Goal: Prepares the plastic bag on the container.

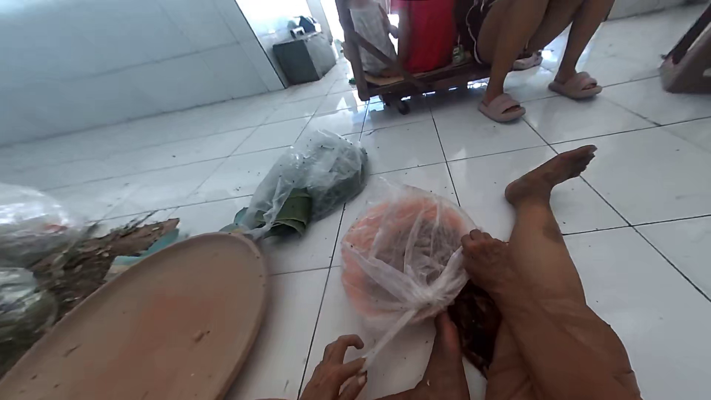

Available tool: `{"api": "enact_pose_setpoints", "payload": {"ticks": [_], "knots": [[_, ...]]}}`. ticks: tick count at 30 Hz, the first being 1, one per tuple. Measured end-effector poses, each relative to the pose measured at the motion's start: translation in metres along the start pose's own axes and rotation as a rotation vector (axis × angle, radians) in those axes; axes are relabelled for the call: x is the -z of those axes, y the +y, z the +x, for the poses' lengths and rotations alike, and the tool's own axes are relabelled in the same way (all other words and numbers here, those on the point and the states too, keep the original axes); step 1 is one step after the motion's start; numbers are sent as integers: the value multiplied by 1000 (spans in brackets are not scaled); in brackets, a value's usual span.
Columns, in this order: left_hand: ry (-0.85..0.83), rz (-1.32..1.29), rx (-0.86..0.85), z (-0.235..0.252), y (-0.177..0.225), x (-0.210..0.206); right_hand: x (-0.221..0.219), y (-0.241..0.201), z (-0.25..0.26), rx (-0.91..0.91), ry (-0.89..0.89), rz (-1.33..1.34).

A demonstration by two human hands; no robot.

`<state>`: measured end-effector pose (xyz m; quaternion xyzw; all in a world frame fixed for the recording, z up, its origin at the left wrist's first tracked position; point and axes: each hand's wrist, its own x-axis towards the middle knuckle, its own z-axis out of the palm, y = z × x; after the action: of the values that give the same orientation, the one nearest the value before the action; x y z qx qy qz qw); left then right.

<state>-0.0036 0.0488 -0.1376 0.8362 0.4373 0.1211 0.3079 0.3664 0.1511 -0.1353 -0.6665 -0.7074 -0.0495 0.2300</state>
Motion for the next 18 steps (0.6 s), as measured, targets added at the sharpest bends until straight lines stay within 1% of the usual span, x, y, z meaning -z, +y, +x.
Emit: {"api": "enact_pose_setpoints", "payload": {"ticks": [1,3,4,6,7,8,9,11,12,13,14,15,17,18], "knots": [[33,-101,12,1,-3,3,7,-5,1,-77,-80,27],[191,-317,30,0,-6,7,35,-12,9,-303,-356,91],[280,-436,100,0,0,10,47,-10,13,-393,-452,134],[426,-640,340,2,24,18,58,-4,11,-473,-483,213],[462,-685,450,6,35,19,61,-3,7,-481,-491,201],[458,-696,538,11,45,18,62,-3,4,-477,-497,181],[415,-696,609,17,54,15,60,-3,1,-461,-505,163],[218,-714,695,31,67,8,51,-4,-2,-415,-532,142],[120,-728,714,40,71,4,46,-6,-3,-358,-570,104],[63,-725,706,47,74,-2,43,-9,-3,-292,-629,48],[59,-718,681,54,76,-8,44,-13,-3,-290,-663,26],[98,-705,660,61,78,-13,46,-16,-2,-273,-683,7],[205,-679,686,74,81,-15,43,-14,-3,-191,-682,-15],[243,-678,716,79,81,-15,42,-14,-3,-195,-665,6]]}}
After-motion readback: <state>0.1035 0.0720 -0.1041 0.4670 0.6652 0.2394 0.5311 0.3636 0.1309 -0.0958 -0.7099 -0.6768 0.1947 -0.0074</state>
